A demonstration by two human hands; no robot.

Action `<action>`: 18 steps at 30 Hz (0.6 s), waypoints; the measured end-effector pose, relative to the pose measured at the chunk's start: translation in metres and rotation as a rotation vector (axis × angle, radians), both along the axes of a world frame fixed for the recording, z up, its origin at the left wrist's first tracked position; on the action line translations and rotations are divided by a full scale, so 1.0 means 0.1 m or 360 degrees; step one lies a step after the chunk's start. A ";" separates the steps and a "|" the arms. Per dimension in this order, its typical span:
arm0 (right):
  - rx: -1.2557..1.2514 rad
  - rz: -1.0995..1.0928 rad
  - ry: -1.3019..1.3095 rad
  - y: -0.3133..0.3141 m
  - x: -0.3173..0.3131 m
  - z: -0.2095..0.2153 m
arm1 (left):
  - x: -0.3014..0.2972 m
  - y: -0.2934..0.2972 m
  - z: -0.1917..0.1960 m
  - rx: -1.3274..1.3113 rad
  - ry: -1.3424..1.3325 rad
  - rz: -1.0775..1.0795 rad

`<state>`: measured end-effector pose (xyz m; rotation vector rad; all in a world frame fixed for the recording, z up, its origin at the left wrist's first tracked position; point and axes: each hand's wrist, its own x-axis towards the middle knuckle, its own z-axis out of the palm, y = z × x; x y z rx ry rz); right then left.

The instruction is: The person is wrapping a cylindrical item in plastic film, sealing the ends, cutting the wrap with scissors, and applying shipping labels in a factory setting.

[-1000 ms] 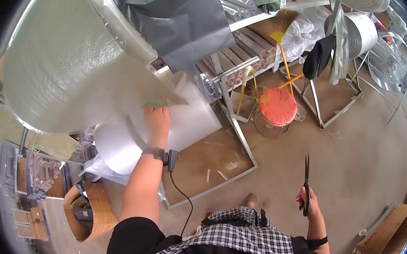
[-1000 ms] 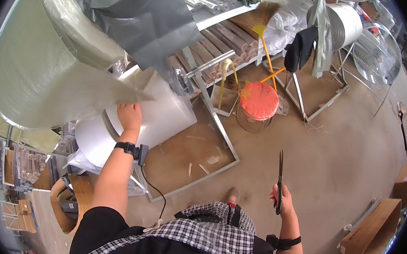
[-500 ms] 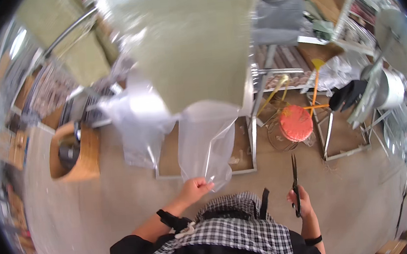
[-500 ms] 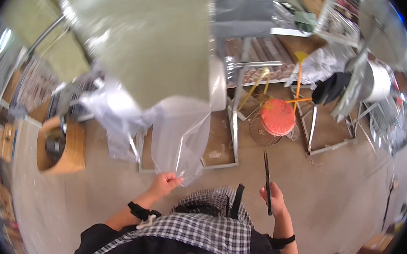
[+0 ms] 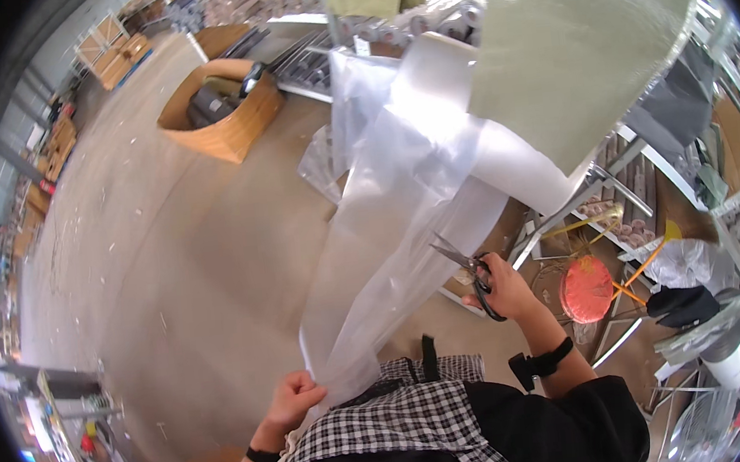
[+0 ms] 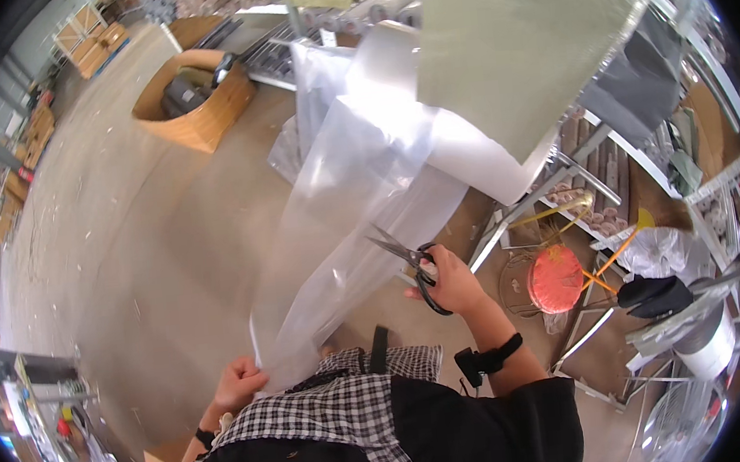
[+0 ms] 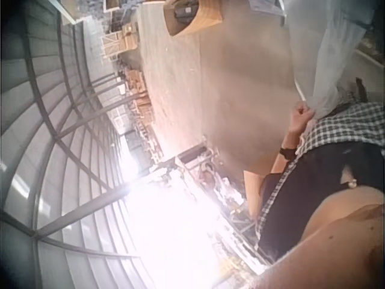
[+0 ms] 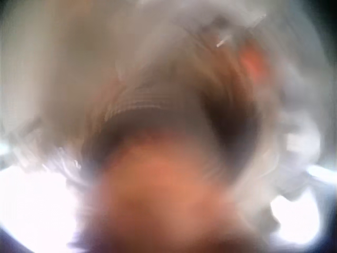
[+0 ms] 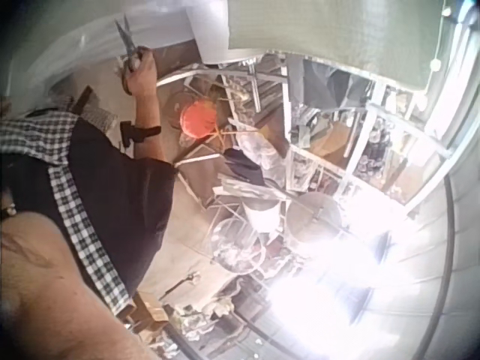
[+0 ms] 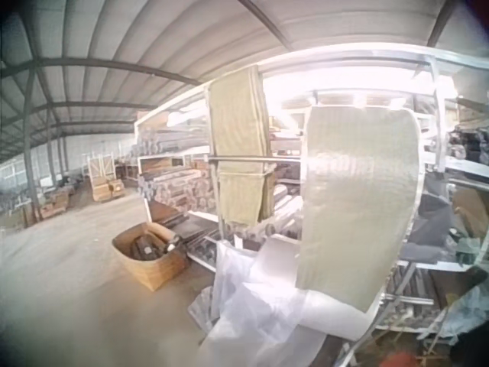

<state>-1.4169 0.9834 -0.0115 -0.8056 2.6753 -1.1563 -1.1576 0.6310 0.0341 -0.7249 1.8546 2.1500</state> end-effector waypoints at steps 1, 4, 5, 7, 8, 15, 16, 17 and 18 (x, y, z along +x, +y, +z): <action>0.0005 0.0042 -0.0009 -0.13 0.03 0.01 | 0.21 -0.04 0.03 0.0005 -0.0009 0.0042; -0.0087 0.0552 -0.0166 -0.58 0.19 -0.02 | 0.78 -0.20 0.21 0.0203 0.0074 0.0324; -0.0079 0.0568 -0.0169 -0.73 0.28 -0.12 | 0.94 -0.26 0.25 0.0112 0.0150 0.0407; 0.0033 0.0962 0.0078 -1.10 0.46 -0.25 | 1.27 -0.47 0.27 0.0024 0.0235 0.0541; 0.0119 0.0968 0.0085 -1.27 0.60 -0.28 | 1.43 -0.59 0.26 0.0034 0.0314 0.0628; 0.0079 0.0924 0.0496 -2.35 1.03 0.25 | 2.62 -0.89 0.76 -0.0275 0.0568 0.1082; 0.0280 0.0895 0.0256 -2.44 1.07 0.22 | 2.76 -0.90 0.82 -0.0384 0.0620 0.1096; 0.0497 0.0824 0.0037 -2.45 1.12 0.15 | 2.84 -0.97 0.83 -0.0416 0.0623 0.1193; 0.0562 0.0911 -0.0040 -2.50 1.16 0.05 | 2.96 -1.04 0.87 -0.0531 0.0656 0.1202</action>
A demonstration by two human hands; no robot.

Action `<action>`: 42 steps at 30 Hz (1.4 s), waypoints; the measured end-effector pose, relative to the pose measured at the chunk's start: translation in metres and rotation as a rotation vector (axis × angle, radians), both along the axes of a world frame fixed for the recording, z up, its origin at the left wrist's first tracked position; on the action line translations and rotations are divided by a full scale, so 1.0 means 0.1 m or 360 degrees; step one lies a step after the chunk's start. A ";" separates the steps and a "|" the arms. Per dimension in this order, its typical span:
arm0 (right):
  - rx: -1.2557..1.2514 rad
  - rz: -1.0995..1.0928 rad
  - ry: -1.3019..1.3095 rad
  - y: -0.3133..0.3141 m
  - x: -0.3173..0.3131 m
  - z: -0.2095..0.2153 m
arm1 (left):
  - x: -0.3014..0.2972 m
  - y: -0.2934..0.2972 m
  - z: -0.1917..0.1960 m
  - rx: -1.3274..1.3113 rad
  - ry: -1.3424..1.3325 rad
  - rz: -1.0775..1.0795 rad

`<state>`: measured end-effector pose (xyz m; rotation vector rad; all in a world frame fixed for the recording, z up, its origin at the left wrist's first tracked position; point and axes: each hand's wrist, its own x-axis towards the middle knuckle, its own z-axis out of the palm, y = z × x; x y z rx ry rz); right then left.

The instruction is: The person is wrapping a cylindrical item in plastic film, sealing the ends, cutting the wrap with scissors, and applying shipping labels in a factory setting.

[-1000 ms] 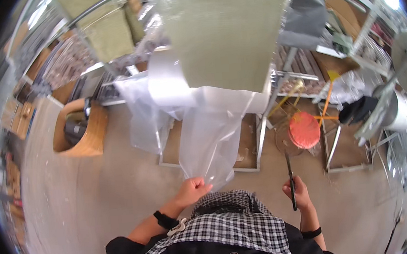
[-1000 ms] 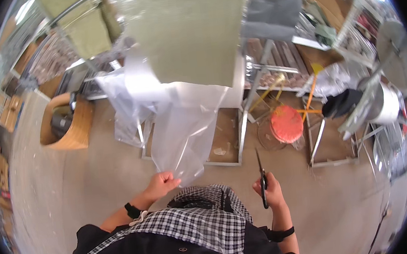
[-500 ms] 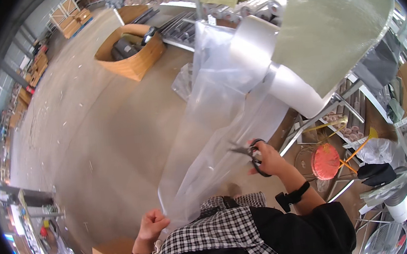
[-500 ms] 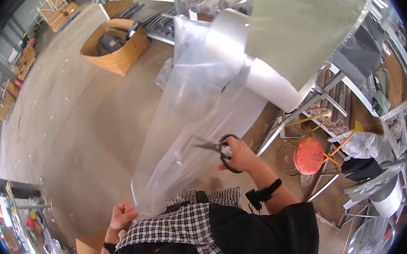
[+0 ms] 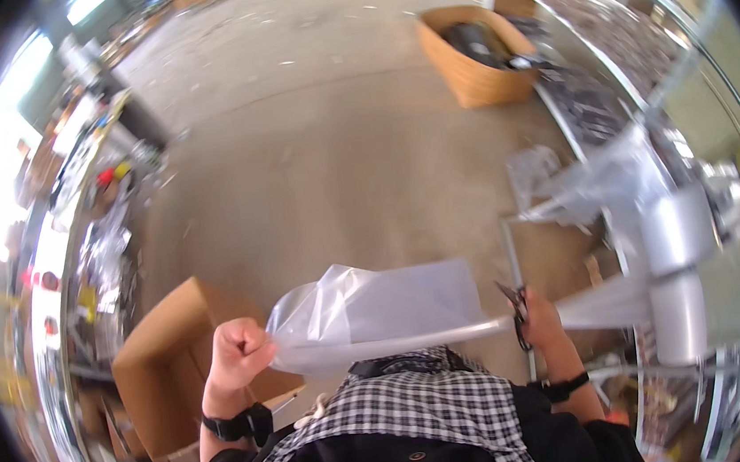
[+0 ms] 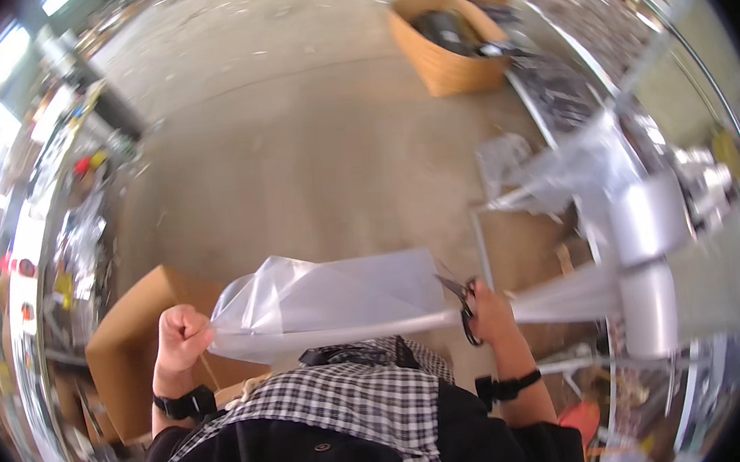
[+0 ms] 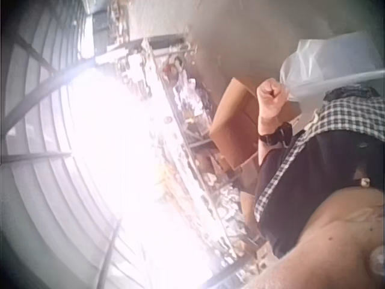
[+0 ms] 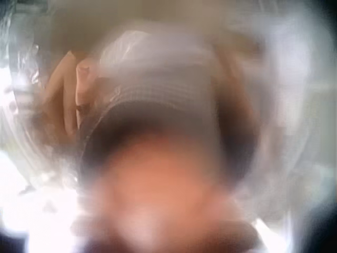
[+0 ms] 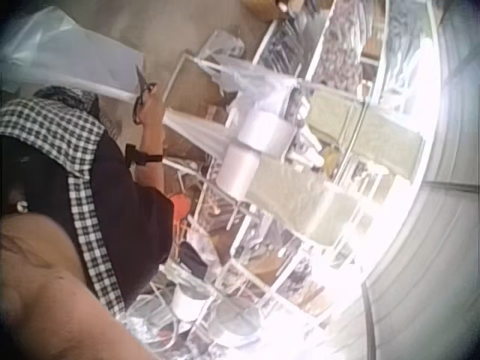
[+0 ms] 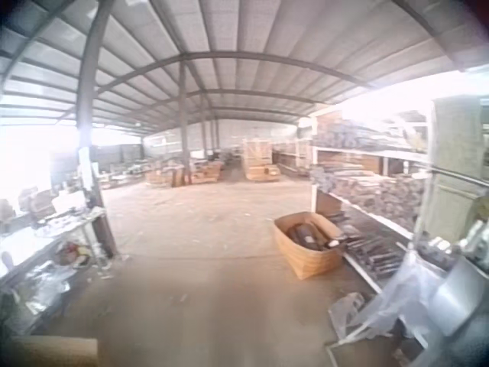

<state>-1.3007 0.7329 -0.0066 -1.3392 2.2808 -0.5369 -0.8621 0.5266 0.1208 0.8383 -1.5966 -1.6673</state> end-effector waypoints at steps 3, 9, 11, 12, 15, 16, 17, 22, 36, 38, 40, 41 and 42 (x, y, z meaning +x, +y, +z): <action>0.0110 0.0372 -0.0011 -0.28 0.33 -0.21 | 0.46 -0.17 0.00 -0.0126 0.0033 0.0277; 0.0101 0.0585 -0.0186 -1.20 0.75 -0.11 | 0.94 -0.71 -0.08 -0.0142 0.0227 0.0949; 0.0039 0.0707 -0.0429 -1.68 0.71 -0.04 | 1.00 -0.98 -0.11 -0.0113 0.0329 0.1117; -0.0002 0.0720 -0.0401 -1.93 0.66 -0.07 | 1.12 -1.10 -0.17 -0.0052 0.0414 0.1060; -0.0316 0.0836 -0.0762 -2.70 0.57 -0.04 | 0.99 -1.39 0.08 0.0117 0.0416 0.1130; -0.0407 0.0790 -0.1004 -2.95 0.55 -0.16 | 1.10 -1.48 0.09 0.0102 0.0282 0.0949; -0.0407 0.0870 -0.1028 -3.20 0.52 -0.24 | 1.14 -1.56 0.10 0.0069 0.0275 0.1025; -0.0070 0.0611 -0.1646 -4.38 0.67 -0.28 | 1.11 -2.00 0.31 0.0291 -0.0389 0.0937; 0.0382 0.0432 -0.1197 -6.55 2.12 -0.61 | 2.18 -3.06 -2.78 0.0868 -0.1351 -0.0223; 0.0371 0.0477 -0.1137 -6.84 2.51 -0.50 | 2.43 -3.57 -2.30 0.0830 -0.1427 0.0027; 0.0376 0.0573 -0.1087 -7.12 2.91 -0.41 | 2.74 -3.88 -1.95 0.0866 -0.1507 0.0454; 0.0386 0.0613 -0.1066 -7.24 3.09 -0.39 | 2.91 -4.00 -1.89 0.0916 -0.1515 0.0632; 0.0392 0.0652 -0.1059 -7.39 3.27 -0.37 | 3.12 -4.07 -2.04 0.0807 -0.1332 0.1172</action>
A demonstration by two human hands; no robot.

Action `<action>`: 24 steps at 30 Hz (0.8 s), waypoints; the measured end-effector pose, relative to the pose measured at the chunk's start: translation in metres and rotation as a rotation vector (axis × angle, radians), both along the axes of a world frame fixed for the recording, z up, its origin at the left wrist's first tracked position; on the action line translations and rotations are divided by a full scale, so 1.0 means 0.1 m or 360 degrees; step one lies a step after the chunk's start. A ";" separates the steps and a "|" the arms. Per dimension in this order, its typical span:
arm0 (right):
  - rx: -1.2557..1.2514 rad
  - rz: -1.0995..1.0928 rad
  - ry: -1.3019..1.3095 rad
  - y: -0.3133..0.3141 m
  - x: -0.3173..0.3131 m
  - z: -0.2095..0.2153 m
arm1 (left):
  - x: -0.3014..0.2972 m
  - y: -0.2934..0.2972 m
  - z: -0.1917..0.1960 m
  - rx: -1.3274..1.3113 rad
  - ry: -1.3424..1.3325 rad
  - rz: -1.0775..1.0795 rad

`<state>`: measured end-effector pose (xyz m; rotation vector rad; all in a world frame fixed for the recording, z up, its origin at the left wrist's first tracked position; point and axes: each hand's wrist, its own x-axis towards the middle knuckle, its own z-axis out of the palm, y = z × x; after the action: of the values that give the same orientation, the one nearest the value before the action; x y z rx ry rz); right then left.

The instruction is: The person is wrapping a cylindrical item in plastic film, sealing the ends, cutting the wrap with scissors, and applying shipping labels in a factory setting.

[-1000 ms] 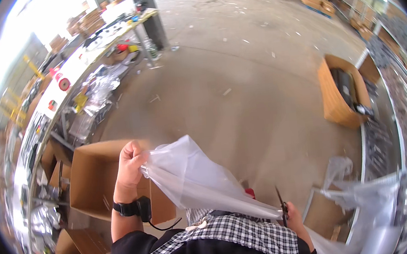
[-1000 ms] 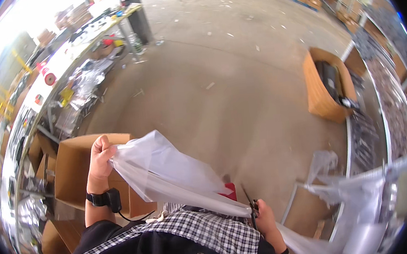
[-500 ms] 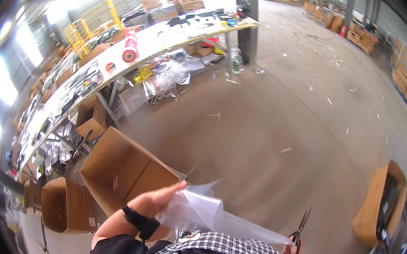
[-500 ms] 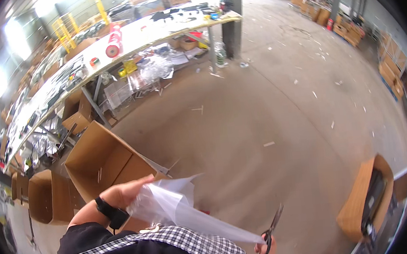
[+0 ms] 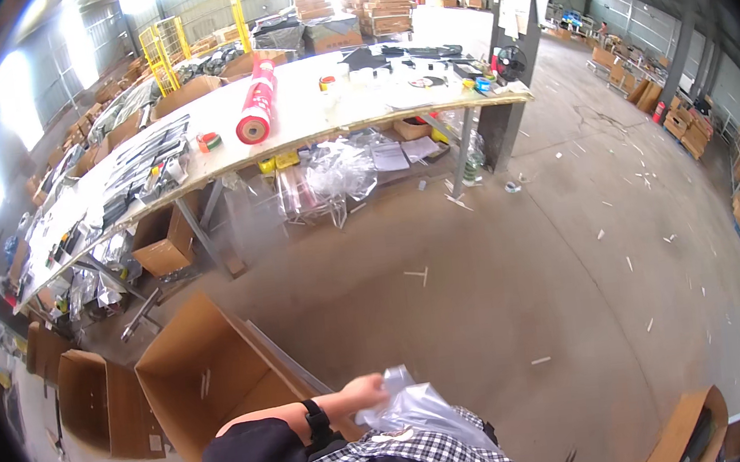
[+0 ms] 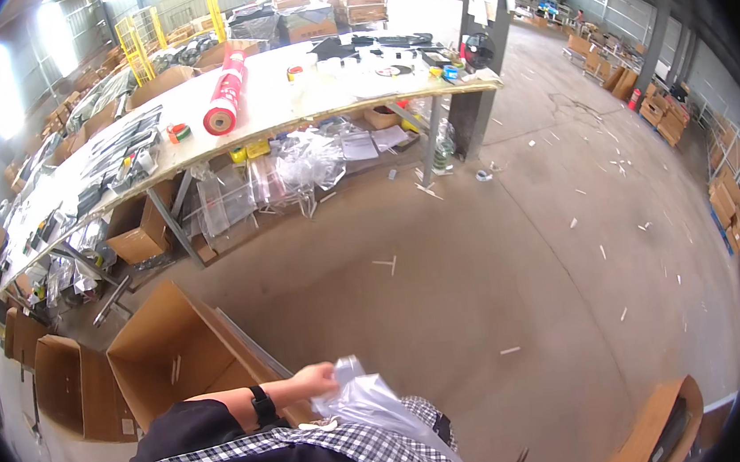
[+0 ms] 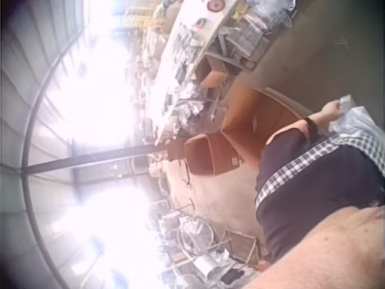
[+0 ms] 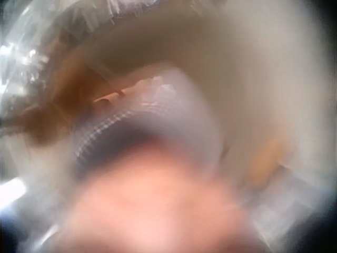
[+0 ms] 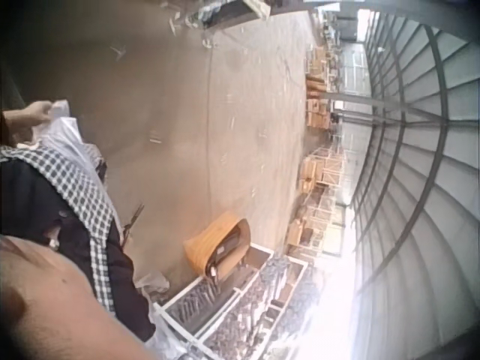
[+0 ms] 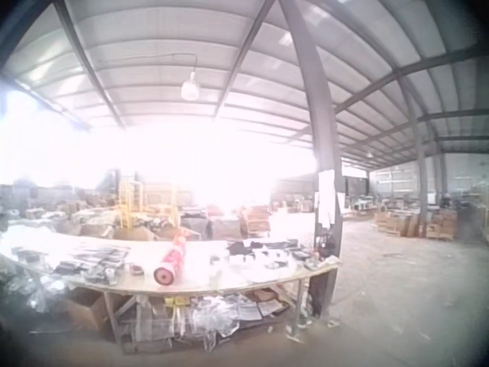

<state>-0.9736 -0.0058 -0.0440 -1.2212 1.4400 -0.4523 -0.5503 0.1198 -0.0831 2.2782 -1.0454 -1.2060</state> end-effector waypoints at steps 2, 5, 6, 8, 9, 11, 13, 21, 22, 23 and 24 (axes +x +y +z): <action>-0.0017 0.0049 0.0019 -0.30 0.35 -0.02 | 0.48 -0.44 0.17 -0.0332 0.0776 0.0885; -0.0017 0.0151 0.0047 -0.77 0.84 -0.14 | 1.17 -0.97 0.63 -0.0570 0.1453 0.1246; -0.0028 0.0191 0.0059 -0.92 1.00 -0.17 | 1.31 -1.11 0.73 -0.0699 0.1305 0.1194; -0.0046 0.0300 0.0051 -1.23 1.36 -0.21 | 1.60 -1.29 0.89 -0.0883 0.1193 0.1253; -0.0055 0.0352 0.0058 -1.42 1.53 -0.25 | 1.81 -1.42 0.96 -0.0951 0.1244 0.1354; -0.0076 0.0441 0.0061 -1.76 1.89 -0.29 | 2.19 -1.54 1.32 -0.1060 0.1444 0.1446; -0.0110 0.0543 0.0056 -2.10 2.27 -0.31 | 2.59 -1.57 1.43 -0.1196 0.1428 0.1456; -0.0256 0.0686 0.0158 -2.65 3.27 -0.13 | 3.32 -1.68 2.19 -0.1918 0.1636 0.1144; -0.0253 0.0658 0.0192 -2.60 3.33 -0.13 | 3.48 -1.74 2.15 -0.2009 0.1661 0.1139; -0.0250 0.0619 0.0221 -2.51 3.38 -0.14 | 3.73 -1.79 2.10 -0.1973 0.1686 0.1113; -0.0241 0.0579 0.0250 -2.41 3.42 -0.17 | 4.02 -1.83 2.04 -0.2123 0.1815 0.1001</action>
<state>-0.6320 -0.2467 -0.0609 -1.6332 1.2921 -0.2212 -0.1487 -0.0636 0.1209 0.5615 -0.3336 -0.8149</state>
